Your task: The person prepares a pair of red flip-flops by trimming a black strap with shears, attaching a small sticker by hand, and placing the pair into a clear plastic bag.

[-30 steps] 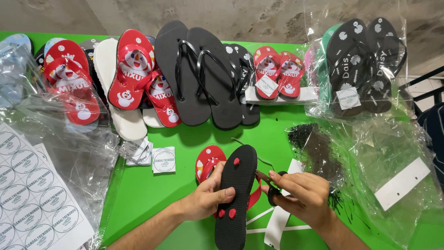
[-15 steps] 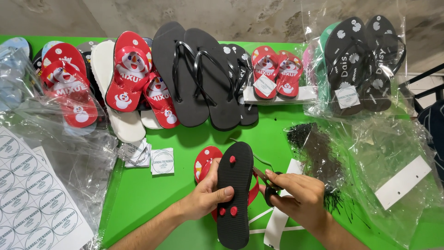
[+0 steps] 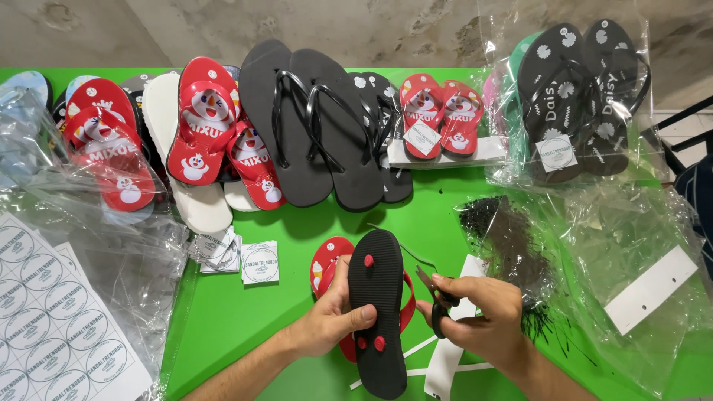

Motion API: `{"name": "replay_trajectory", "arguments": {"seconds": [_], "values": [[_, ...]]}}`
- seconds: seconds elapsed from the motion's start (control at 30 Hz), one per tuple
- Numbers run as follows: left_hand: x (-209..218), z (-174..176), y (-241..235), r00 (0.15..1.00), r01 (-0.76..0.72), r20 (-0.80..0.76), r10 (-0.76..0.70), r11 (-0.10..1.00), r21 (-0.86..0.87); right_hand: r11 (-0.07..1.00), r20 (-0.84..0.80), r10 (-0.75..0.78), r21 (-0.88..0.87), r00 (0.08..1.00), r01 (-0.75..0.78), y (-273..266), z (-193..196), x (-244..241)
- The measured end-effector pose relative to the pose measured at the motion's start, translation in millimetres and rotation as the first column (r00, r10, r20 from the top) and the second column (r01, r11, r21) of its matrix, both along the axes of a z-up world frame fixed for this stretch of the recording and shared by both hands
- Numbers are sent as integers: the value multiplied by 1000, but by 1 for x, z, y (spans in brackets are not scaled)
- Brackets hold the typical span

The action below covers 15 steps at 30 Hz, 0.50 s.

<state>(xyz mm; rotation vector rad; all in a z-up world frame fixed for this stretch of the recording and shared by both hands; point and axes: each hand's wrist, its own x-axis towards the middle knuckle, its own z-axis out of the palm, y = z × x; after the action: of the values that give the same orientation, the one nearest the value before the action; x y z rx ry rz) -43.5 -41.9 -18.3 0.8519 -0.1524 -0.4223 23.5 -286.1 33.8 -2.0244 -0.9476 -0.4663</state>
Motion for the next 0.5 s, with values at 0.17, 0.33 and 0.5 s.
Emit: {"name": "replay_trajectory", "arguments": {"seconds": [0.17, 0.33, 0.5], "values": [[0, 2, -1, 1000, -11, 13, 11, 1000, 14, 998, 78, 42, -59, 996, -38, -1, 2, 2], [0, 2, -3, 1000, -11, 9, 11, 1000, -9, 996, 86, 59, -73, 995, -53, -4, -1, 3], [-1, 2, -5, 1000, 1, 2, -1, 1000, 10, 995, 51, 87, -62, 995, -83, -6, -5, 2]]}}
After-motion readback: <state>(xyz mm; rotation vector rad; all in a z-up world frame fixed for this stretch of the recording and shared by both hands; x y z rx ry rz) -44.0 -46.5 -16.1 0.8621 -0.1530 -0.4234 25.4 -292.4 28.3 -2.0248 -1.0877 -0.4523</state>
